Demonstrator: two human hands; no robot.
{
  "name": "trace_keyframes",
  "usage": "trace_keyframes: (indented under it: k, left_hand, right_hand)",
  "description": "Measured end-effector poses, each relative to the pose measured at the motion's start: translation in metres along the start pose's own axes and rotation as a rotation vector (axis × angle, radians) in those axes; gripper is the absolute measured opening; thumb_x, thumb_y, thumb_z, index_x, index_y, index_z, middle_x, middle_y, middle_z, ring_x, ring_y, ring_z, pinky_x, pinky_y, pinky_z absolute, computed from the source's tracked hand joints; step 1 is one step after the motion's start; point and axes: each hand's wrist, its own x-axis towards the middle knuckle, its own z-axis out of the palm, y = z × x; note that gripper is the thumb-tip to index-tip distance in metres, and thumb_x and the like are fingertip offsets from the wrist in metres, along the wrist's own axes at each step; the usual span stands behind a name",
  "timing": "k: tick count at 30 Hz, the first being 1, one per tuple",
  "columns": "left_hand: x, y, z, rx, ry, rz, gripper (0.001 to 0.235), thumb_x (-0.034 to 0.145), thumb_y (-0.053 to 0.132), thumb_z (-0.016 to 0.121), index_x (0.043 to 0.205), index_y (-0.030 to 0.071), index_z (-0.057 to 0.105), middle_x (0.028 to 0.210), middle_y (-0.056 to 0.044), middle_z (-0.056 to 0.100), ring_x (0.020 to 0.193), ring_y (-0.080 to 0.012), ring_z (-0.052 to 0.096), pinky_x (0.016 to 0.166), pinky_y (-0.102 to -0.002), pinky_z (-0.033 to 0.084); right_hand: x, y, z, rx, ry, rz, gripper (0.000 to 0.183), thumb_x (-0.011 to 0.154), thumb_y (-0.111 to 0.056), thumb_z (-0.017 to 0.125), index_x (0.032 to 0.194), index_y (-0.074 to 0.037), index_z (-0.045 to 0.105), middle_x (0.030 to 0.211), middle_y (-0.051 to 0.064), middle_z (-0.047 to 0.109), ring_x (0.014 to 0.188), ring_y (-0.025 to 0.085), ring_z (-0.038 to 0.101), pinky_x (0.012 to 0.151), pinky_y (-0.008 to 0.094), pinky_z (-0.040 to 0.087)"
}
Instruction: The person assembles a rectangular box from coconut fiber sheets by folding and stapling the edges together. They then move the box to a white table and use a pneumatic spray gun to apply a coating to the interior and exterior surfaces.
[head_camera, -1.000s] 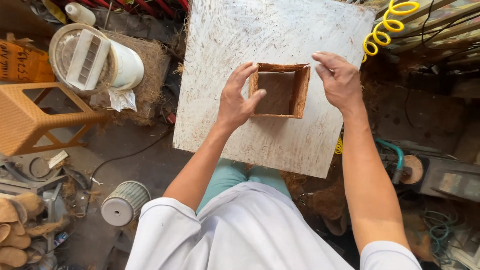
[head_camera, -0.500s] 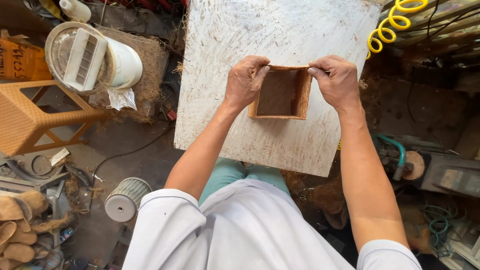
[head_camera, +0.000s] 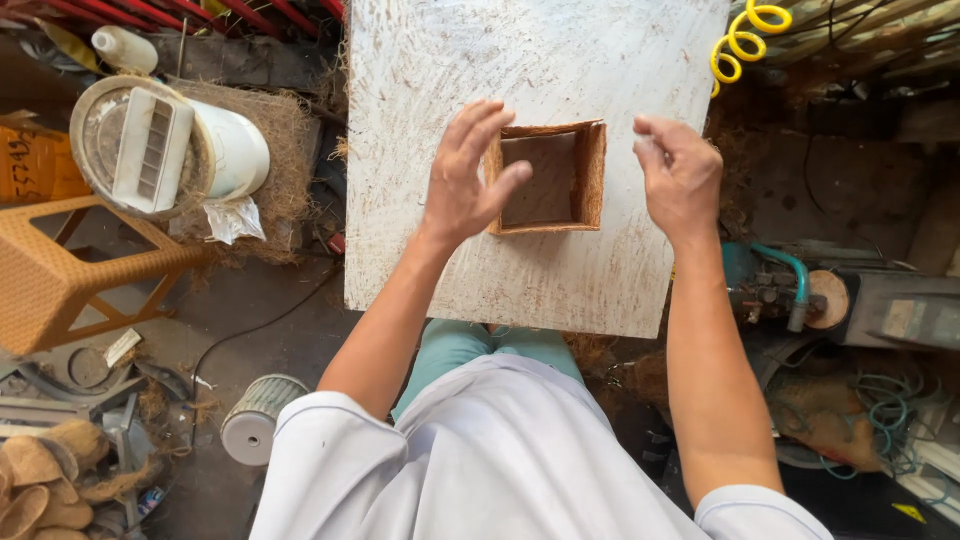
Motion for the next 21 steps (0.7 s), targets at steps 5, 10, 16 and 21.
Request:
trace_keyframes:
  k: [5,10,16,21]
  left_hand:
    - [-0.024,0.024,-0.035,0.171,-0.279,0.143,0.066,0.079,0.044,0.081,0.135,0.018,0.058,0.15,-0.013,0.045,0.144,-0.0371,0.033,0.116,-0.054,0.031]
    - [-0.036,0.02,-0.038,0.293,-0.405,0.188,0.057,0.068,0.022,0.091,0.12,0.018,0.07,0.155,-0.011,0.041,0.145,-0.0386,0.031,0.111,-0.056,0.037]
    - [-0.049,0.024,0.017,0.36,-0.186,0.396,0.033,0.079,0.024,0.083,0.11,0.023,0.071,0.129,-0.004,0.063,0.127,-0.0257,0.055,0.112,-0.048,0.032]
    - [-0.059,0.001,0.068,0.426,-0.2,0.388,0.015,0.091,0.019,0.058,0.102,0.024,0.066,0.087,0.004,0.062,0.077,-0.0147,0.065,0.08,-0.032,0.05]
  right_hand:
    - [-0.059,-0.008,-0.006,-0.008,-0.032,-0.014,0.029,0.092,-0.002,0.073,0.121,-0.007,0.073,0.1,0.018,0.07,0.087,0.034,0.069,0.068,0.042,0.058]
    - [-0.08,-0.015,0.001,-0.245,-0.189,-0.08,0.036,0.097,-0.014,0.066,0.133,-0.017,0.065,0.106,0.009,0.07,0.089,0.033,0.07,0.071,0.046,0.058]
    - [-0.087,0.005,0.01,0.045,-0.075,0.188,0.02,0.095,-0.009,0.071,0.115,-0.008,0.072,0.093,0.012,0.072,0.087,0.027,0.072,0.072,0.036,0.06]
    - [-0.093,0.01,0.023,0.334,-0.056,0.477,0.014,0.099,-0.01,0.063,0.108,-0.002,0.07,0.087,0.017,0.071,0.083,0.02,0.072,0.073,0.032,0.061]
